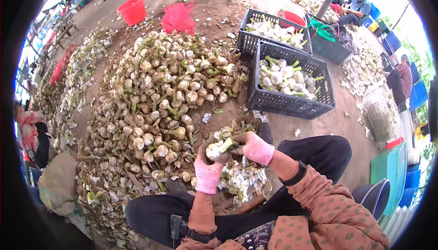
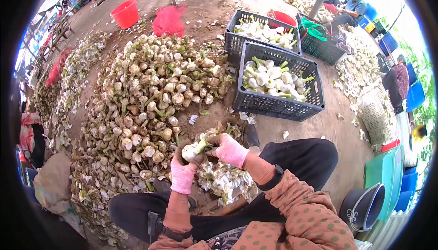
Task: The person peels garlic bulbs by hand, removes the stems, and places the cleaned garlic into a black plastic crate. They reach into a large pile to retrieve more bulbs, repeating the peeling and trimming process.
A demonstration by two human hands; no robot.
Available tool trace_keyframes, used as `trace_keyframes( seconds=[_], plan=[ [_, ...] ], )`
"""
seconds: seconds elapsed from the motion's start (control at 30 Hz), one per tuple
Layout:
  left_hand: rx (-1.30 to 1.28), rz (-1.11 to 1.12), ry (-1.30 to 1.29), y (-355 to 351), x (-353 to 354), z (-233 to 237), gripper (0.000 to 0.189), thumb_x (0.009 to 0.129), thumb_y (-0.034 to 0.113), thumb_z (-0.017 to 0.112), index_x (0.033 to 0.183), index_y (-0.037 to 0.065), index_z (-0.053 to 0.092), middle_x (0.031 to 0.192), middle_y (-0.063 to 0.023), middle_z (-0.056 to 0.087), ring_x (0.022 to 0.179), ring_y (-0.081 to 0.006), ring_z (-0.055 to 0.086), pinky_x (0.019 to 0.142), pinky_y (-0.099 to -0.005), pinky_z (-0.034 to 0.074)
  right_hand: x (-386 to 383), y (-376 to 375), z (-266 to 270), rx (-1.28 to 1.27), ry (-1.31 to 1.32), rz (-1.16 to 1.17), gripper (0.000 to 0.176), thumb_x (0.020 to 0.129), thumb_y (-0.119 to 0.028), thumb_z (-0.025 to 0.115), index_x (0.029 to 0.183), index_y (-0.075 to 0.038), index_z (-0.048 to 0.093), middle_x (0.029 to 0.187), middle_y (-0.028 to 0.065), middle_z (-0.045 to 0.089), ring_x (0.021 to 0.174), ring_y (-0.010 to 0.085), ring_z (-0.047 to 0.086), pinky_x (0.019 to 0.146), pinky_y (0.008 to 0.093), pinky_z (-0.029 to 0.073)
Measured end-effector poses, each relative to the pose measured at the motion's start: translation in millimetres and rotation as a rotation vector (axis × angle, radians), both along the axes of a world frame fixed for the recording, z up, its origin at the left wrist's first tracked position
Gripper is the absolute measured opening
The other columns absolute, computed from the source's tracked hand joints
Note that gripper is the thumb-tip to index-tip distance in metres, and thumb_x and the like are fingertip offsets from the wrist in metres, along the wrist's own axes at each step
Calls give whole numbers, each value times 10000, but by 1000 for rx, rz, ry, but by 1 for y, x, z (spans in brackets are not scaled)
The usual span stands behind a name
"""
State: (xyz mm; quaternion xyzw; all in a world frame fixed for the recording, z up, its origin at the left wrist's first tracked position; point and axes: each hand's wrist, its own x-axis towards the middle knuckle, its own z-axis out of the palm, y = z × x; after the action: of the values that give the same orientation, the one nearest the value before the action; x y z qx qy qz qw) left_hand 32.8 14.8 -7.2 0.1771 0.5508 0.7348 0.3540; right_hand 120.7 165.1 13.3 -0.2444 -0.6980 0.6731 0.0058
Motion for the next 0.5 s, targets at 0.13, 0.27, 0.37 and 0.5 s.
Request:
trace_keyframes(
  seconds=[0.13, 0.27, 0.37, 0.5],
  plan=[
    [-32, 27, -48, 2, 0, 9, 526, 759, -140, 552, 1256, 7, 460, 1085, -102, 589, 973, -171, 600, 844, -273, 516, -5, -3, 0, 231, 95, -49, 242, 735, 15, 606, 973, 46, 642, 874, 159, 677, 783, 161, 602, 745, 305, 477],
    [9, 70, -113, 4, 2, -5, 529, 750, -201, 462, 1241, -5, 465, 1095, -114, 573, 969, -176, 597, 856, -291, 529, -16, -2, -23, 395, 63, -147, 301, 693, 24, 510, 961, 49, 646, 893, 205, 669, 824, 264, 638, 786, 326, 483],
    [-14, 1, -144, 0, 0, -9, 506, 796, -134, 601, 1259, 19, 465, 1123, -89, 564, 993, -154, 577, 856, -277, 515, -24, 7, -61, 491, 68, -195, 296, 710, -12, 522, 966, 21, 665, 927, 217, 664, 913, 331, 643, 826, 346, 494],
    [26, -58, -75, -4, 7, 1, 527, 803, -136, 565, 1291, 23, 445, 1121, -66, 558, 938, -140, 585, 827, -270, 517, -22, 35, -74, 644, -336, -305, 311, 705, -52, 606, 1007, -54, 680, 1023, 177, 646, 1009, 330, 604, 899, 348, 472]
  ],
)
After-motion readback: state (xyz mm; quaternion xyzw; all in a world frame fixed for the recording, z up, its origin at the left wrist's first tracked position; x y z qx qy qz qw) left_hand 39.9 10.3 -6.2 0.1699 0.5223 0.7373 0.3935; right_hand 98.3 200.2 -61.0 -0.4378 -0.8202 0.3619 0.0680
